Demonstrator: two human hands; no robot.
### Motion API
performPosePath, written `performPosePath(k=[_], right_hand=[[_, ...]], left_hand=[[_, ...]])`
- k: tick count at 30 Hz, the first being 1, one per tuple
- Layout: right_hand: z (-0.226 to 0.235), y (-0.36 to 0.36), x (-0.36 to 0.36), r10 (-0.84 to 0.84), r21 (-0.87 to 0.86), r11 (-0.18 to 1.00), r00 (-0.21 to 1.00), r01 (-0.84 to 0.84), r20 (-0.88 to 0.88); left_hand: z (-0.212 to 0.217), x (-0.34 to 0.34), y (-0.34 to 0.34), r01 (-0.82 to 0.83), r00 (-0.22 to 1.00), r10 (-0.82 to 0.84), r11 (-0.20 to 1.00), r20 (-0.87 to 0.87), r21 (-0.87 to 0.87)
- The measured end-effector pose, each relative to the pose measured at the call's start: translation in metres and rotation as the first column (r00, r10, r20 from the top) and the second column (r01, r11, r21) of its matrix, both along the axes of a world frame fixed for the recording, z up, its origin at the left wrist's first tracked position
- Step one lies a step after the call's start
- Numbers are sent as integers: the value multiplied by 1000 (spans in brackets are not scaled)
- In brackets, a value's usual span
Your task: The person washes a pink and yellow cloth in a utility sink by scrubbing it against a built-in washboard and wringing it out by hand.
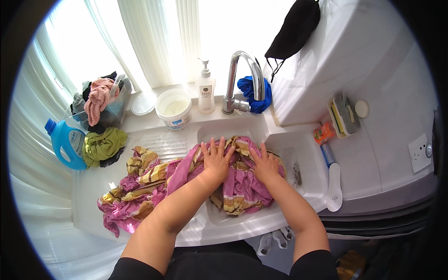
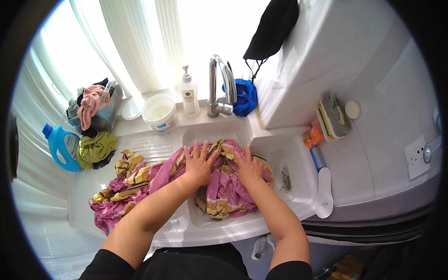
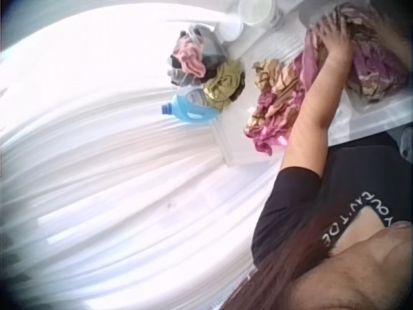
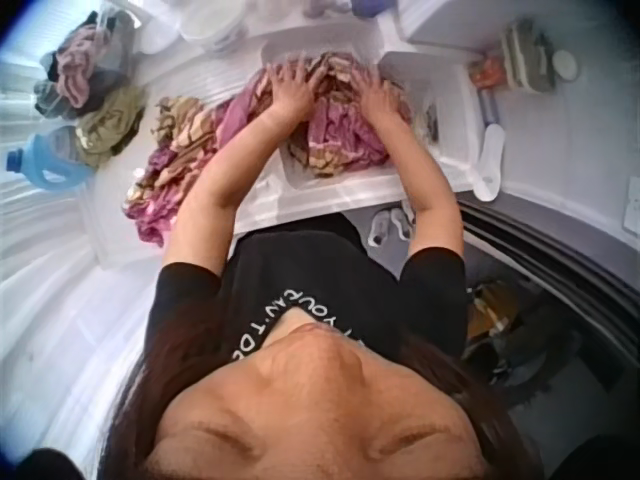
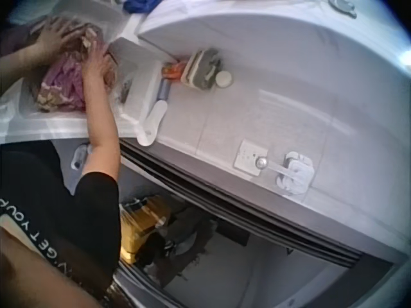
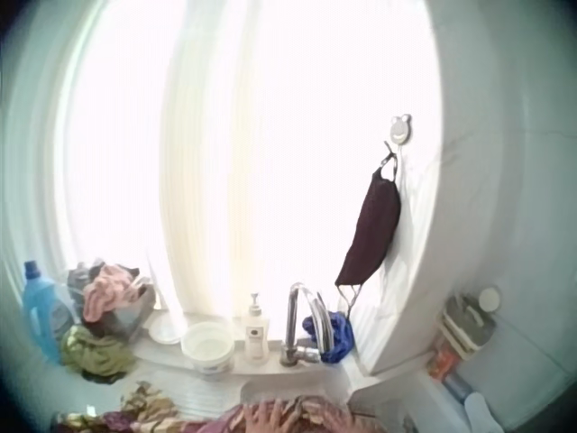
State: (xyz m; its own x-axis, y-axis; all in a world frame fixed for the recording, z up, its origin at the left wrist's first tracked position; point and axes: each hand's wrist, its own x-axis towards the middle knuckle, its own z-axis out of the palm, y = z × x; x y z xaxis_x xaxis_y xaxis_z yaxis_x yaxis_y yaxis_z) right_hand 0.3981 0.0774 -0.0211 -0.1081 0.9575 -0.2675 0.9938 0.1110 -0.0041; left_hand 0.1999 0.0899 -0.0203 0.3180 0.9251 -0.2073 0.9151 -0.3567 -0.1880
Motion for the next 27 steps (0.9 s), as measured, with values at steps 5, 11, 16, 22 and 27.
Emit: performPosePath(k=[5, 11, 16, 22, 27], right_hand=[[-55, 29, -23, 334, 23, 938, 917, -347, 217], [-66, 63, -47, 352, -308, 899, 932, -311, 87], [-58, 81, -48, 338, -417, 858, 941, -300, 19], [-82, 61, -30, 114, 166, 984, 938, -62, -327], [-38, 51, 15, -46, 141, 888, 390, 438, -920]], left_hand=[[-16, 8, 37, 0, 982, -39, 978, -183, -208], [-60, 22, 78, -25, 948, -134, 872, -288, -489], [-136, 14, 97, -53, 960, -92, 868, -264, -494], [-45, 15, 79, -54, 924, -120, 899, -363, -434], [30, -34, 52, -67, 959, -14, 959, -283, -275]])
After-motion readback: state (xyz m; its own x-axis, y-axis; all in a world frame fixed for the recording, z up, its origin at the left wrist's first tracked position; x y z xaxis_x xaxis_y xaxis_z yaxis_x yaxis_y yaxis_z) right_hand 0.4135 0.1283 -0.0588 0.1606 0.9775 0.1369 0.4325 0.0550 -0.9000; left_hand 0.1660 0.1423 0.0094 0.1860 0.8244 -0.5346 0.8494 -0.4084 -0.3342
